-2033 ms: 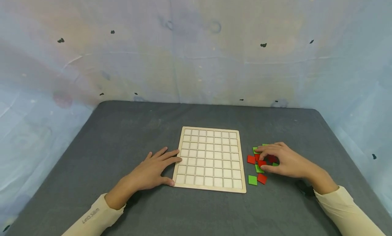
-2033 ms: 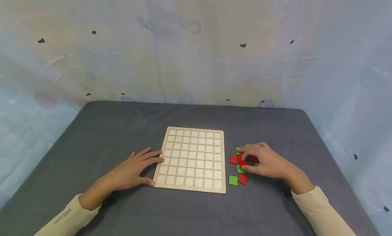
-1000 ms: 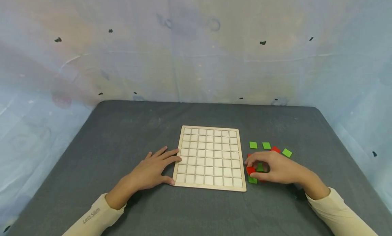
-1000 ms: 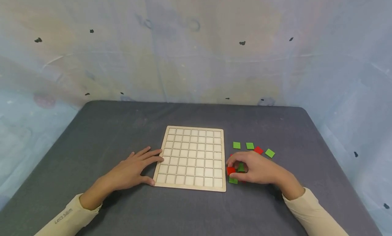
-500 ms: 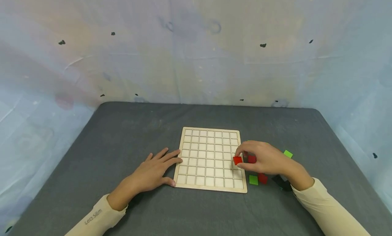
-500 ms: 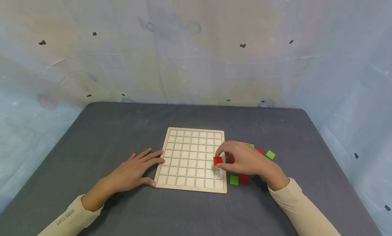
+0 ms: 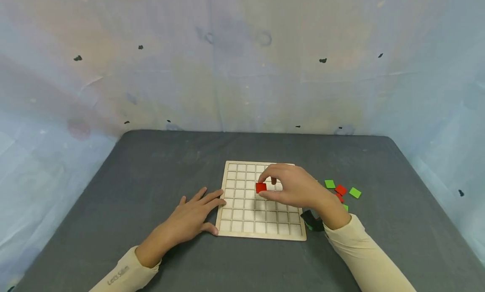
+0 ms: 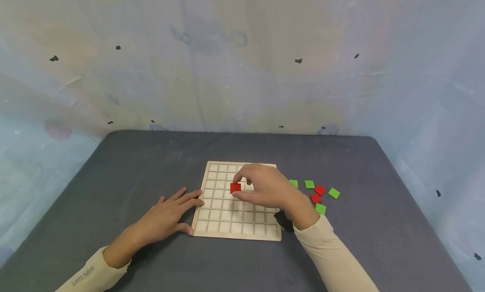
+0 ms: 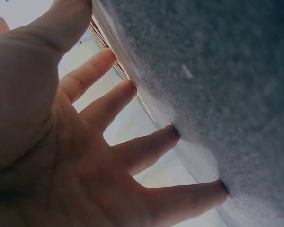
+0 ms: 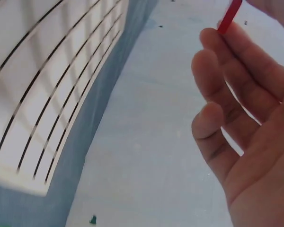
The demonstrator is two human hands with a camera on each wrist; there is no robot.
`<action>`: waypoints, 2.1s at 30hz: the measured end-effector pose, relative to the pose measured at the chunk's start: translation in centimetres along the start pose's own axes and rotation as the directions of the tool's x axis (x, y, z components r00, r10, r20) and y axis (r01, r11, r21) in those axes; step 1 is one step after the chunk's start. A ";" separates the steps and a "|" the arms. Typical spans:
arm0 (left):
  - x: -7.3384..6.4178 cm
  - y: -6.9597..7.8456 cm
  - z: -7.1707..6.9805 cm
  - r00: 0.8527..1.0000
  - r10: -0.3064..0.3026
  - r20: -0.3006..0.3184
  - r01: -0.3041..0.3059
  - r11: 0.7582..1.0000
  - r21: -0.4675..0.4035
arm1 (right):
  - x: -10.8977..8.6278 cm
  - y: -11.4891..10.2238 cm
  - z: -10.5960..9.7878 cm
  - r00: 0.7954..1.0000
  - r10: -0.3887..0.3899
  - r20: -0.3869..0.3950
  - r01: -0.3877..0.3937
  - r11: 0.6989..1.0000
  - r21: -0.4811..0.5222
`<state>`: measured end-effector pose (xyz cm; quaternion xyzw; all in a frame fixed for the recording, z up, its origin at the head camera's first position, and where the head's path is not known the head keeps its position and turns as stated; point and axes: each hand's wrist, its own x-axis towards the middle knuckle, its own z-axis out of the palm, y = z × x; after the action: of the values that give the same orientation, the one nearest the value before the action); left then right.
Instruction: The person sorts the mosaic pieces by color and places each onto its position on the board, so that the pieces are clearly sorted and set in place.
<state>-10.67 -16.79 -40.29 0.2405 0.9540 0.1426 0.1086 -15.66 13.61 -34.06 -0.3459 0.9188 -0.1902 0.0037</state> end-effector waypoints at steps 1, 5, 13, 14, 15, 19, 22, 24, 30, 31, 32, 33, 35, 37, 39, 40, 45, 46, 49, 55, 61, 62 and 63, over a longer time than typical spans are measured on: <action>0.0 0.1 0.0 1.000 -0.003 0.002 0.003 1.000 -0.001 | 0.3 -0.3 0.2 1.000 0.006 -0.005 -0.006 1.000 0.008; 0.0 0.1 0.2 1.000 -0.021 0.006 0.021 1.000 0.000 | 1.6 -1.5 1.0 0.999 0.038 -0.025 -0.036 0.998 0.052; -0.2 0.1 0.5 0.999 -0.054 0.007 0.054 0.999 0.010 | 3.6 -3.0 2.2 0.998 0.056 -0.024 -0.053 0.993 0.104; -0.2 0.1 0.5 0.998 -0.058 0.006 0.058 0.998 0.007 | 3.8 -3.2 2.3 0.998 0.056 -0.027 -0.053 0.994 0.097; -0.2 0.1 0.5 0.998 -0.065 0.007 0.065 0.998 0.004 | 4.1 -3.2 2.5 0.998 0.051 -0.034 -0.048 0.996 0.081; -0.2 0.2 0.2 0.994 -0.109 0.022 0.110 0.993 -0.038 | 5.0 -3.1 3.5 0.997 0.022 -0.080 -0.022 1.000 0.000; 0.0 0.4 0.1 0.990 -0.134 0.032 0.136 0.988 -0.076 | 5.5 -2.9 4.3 0.995 -0.006 -0.097 0.002 0.999 -0.046; 0.0 0.4 0.0 0.989 -0.143 0.032 0.145 0.985 -0.090 | 5.8 -2.9 4.7 0.996 -0.010 -0.091 0.005 0.999 -0.051; 0.1 0.3 0.1 0.987 -0.160 0.016 0.160 0.982 -0.101 | 6.9 -2.6 6.3 0.999 0.017 -0.030 -0.019 0.999 -0.051; 0.0 0.3 0.1 0.987 -0.161 0.010 0.161 0.982 -0.104 | 7.0 -2.5 6.6 1.000 0.019 -0.022 -0.020 0.999 -0.049; 0.0 0.3 0.1 0.987 -0.162 0.006 0.162 0.981 -0.106 | 7.1 -2.4 6.8 1.000 0.020 -0.015 -0.021 0.999 -0.043; 0.0 0.3 0.2 0.987 -0.164 0.002 0.163 0.981 -0.107 | 7.1 -2.4 7.0 1.000 0.020 -0.010 -0.020 0.999 -0.039; 0.0 0.3 0.2 0.987 -0.164 -0.002 0.162 0.981 -0.108 | 7.2 -2.2 7.4 1.000 0.023 0.001 -0.023 0.999 -0.033; 0.0 0.4 0.3 0.987 -0.162 -0.001 0.161 0.982 -0.103 | 7.3 -2.1 7.8 1.000 0.019 0.012 -0.018 0.999 -0.037; 0.1 0.4 0.3 0.987 -0.163 -0.002 0.162 0.982 -0.096 | 7.3 -2.0 8.1 1.000 0.014 0.020 -0.012 0.998 -0.055; 0.1 0.4 0.3 0.986 -0.164 -0.002 0.163 0.982 -0.093 | 7.4 -2.0 8.2 1.000 0.011 0.024 -0.010 0.998 -0.062; 0.0 0.3 0.1 0.985 -0.173 0.004 0.172 0.981 -0.085 | 7.6 -2.1 8.6 0.999 0.002 0.045 0.002 0.996 -0.090; 0.0 0.3 0.1 0.985 -0.174 0.005 0.174 0.981 -0.086 | 7.7 -2.2 8.6 0.999 0.000 0.051 0.005 0.996 -0.091; -0.1 0.2 0.2 0.985 -0.173 0.004 0.173 0.981 -0.091 | 7.7 -2.2 8.8 0.998 0.004 0.070 0.003 0.996 -0.094; -0.4 0.3 0.4 0.984 -0.181 0.003 0.180 0.979 -0.100 | 7.4 -2.4 9.2 0.996 0.022 0.088 -0.014 0.996 -0.093; -0.4 0.2 0.6 0.983 -0.183 -0.003 0.182 0.980 -0.085 | 7.4 -2.2 9.3 0.996 0.024 0.091 -0.019 0.998 -0.061; -0.4 0.2 0.6 0.984 -0.181 -0.004 0.180 0.980 -0.083 | 7.4 -2.1 9.2 0.995 0.024 0.095 -0.020 0.999 -0.048; -0.4 0.2 0.6 0.984 -0.179 -0.005 0.178 0.981 -0.081 | 7.3 -2.1 9.2 0.995 0.024 0.099 -0.021 0.999 -0.034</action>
<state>-10.10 -16.66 -40.75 0.1487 0.9658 0.1722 0.1245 -18.66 4.33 -40.91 -0.3446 0.9243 -0.1576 0.0457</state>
